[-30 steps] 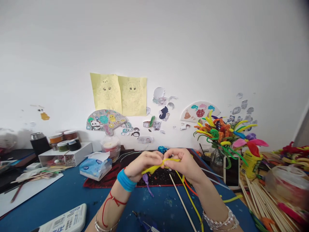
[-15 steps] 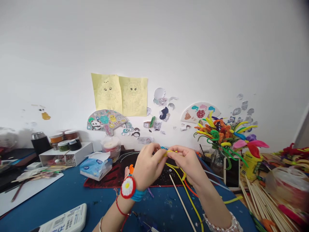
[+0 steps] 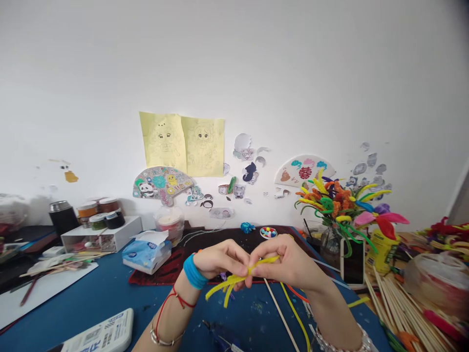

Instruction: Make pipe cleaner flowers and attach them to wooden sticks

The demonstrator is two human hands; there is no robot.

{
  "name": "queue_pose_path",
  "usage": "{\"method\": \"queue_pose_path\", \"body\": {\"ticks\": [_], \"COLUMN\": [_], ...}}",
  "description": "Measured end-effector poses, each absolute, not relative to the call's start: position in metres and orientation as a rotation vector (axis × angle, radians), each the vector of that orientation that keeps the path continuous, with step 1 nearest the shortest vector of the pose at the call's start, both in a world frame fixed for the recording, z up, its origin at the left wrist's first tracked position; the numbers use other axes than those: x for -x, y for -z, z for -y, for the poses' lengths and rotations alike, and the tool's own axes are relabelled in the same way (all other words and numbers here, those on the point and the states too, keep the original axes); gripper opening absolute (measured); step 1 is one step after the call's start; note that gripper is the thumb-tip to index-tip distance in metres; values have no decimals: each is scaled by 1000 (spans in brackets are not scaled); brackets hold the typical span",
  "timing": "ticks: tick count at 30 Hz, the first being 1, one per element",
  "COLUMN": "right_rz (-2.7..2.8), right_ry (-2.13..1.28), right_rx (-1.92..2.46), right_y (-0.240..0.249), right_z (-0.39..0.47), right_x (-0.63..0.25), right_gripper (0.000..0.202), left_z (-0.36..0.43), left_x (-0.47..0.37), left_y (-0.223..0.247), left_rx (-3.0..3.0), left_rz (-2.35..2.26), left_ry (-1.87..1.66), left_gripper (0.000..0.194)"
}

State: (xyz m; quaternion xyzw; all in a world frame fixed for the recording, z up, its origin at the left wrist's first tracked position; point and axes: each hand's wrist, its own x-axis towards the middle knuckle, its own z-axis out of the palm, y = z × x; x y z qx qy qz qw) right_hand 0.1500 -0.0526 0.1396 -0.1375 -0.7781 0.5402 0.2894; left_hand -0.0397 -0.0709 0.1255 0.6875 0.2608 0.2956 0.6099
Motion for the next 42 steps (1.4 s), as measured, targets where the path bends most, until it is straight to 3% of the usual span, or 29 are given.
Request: {"method": "queue_pose_path", "body": {"ticks": [3,8,10,13,18,29,34,42], "right_rz": [1977,1708,1669,1661,1665,1895,1779,1823], "right_ry": [-1323,-1083,-1138,-1218,-1242,-1372,-1308,-1292], "right_rx": [453,665,627,602,615,440,516,455], "right_y": [-137,-129,-129,-132,-133,-138,-134,-133], "right_z": [46,25,24,28,29,27,20,20], "right_x": [-150,-145,-142,-139,-144,-161,-157,-154], "right_gripper": [10,19,20,20,24,19,20,19], "left_z": [65,69,68,64,63,73,65,63], "left_x": [32,13,11,13,11,8,1,0], "left_y": [-121,-121,-118,-114,-111,-123,-116,-118], "left_rx": [-1618,-2242,-2551,-2811,-2727,-2023,-1902,-1747], "left_rz": [-698,-1377,-1503,-1476,-1383,-777,-907,-768], "left_ry": [-842,-1683,-1788,-1726,-1681,-1217,-1440,-1359], "left_gripper": [33,21,16,14,15,29,24,29]}}
